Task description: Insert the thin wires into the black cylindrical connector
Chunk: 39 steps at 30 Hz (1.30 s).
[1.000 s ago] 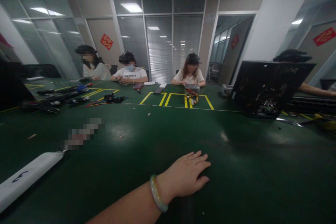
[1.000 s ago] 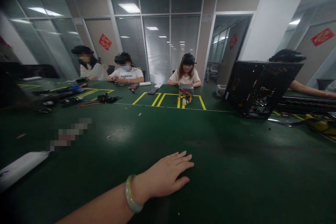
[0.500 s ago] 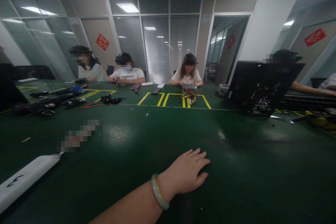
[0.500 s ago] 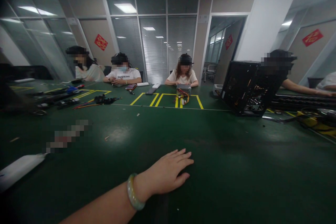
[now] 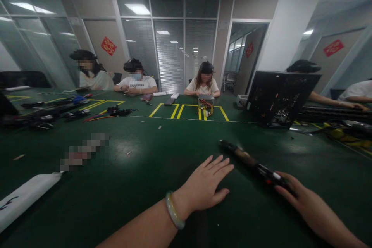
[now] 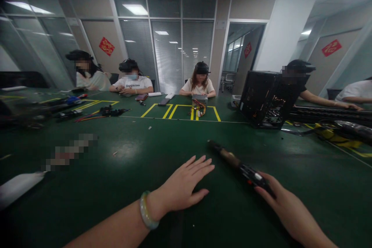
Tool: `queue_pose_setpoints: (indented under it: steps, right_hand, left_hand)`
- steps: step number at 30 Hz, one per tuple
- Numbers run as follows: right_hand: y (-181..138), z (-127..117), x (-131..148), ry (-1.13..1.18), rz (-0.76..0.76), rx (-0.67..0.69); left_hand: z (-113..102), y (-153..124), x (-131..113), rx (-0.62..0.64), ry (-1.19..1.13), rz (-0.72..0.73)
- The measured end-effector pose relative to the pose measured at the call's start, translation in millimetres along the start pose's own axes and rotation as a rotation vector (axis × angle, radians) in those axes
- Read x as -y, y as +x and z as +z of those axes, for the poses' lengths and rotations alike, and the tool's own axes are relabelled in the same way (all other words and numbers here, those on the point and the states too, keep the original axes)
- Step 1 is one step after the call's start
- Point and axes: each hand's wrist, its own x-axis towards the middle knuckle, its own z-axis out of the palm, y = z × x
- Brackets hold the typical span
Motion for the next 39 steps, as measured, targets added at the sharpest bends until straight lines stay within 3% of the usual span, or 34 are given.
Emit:
queue_pose_setpoints:
  steps: [2, 5, 8, 11, 19, 24, 27, 31, 39]
  right_hand:
    - [4.5, 19.5, 43.2, 0.102, -0.176, 0.198]
    - [9.7, 41.4, 114.2, 0.111, -0.414, 0.308]
    - [16.9, 58.4, 168.2, 0.049, -0.551, 0.347]
    - [24.6, 70.6, 195.5, 0.009, -0.65, 0.336]
    - [17.3, 69.6, 196.8, 0.093, -0.653, 0.324]
    - [9.8, 58.8, 187.7, -0.001, -0.642, 0.157]
    - [8.2, 48.6, 184.5, -0.098, -0.535, 0.064]
    - [6.1, 42.9, 180.6, -0.204, -0.409, 0.222]
    - [15.7, 41.5, 172.5, -0.011, -0.446, 0.468]
  left_hand:
    - [-2.9, 1.0, -1.8, -0.07, 0.032, -0.041]
    - [-1.2, 0.9, -0.2, -0.161, 0.079, -0.138]
    - [4.4, -0.6, 4.7, -0.196, 0.122, -0.231]
    - [7.5, -2.2, 8.7, -0.179, 0.131, -0.277]
    - [3.9, -4.8, 7.4, -0.109, 0.126, -0.316]
    - [-0.7, -3.3, 1.5, -0.088, 0.128, -0.376]
    - [-3.5, -3.8, 0.0, -0.098, 0.18, -0.453]
    - [-2.5, -6.7, 4.4, -0.045, 0.218, -0.472]
    - [3.4, -9.1, 13.4, 0.034, 0.249, -0.321]
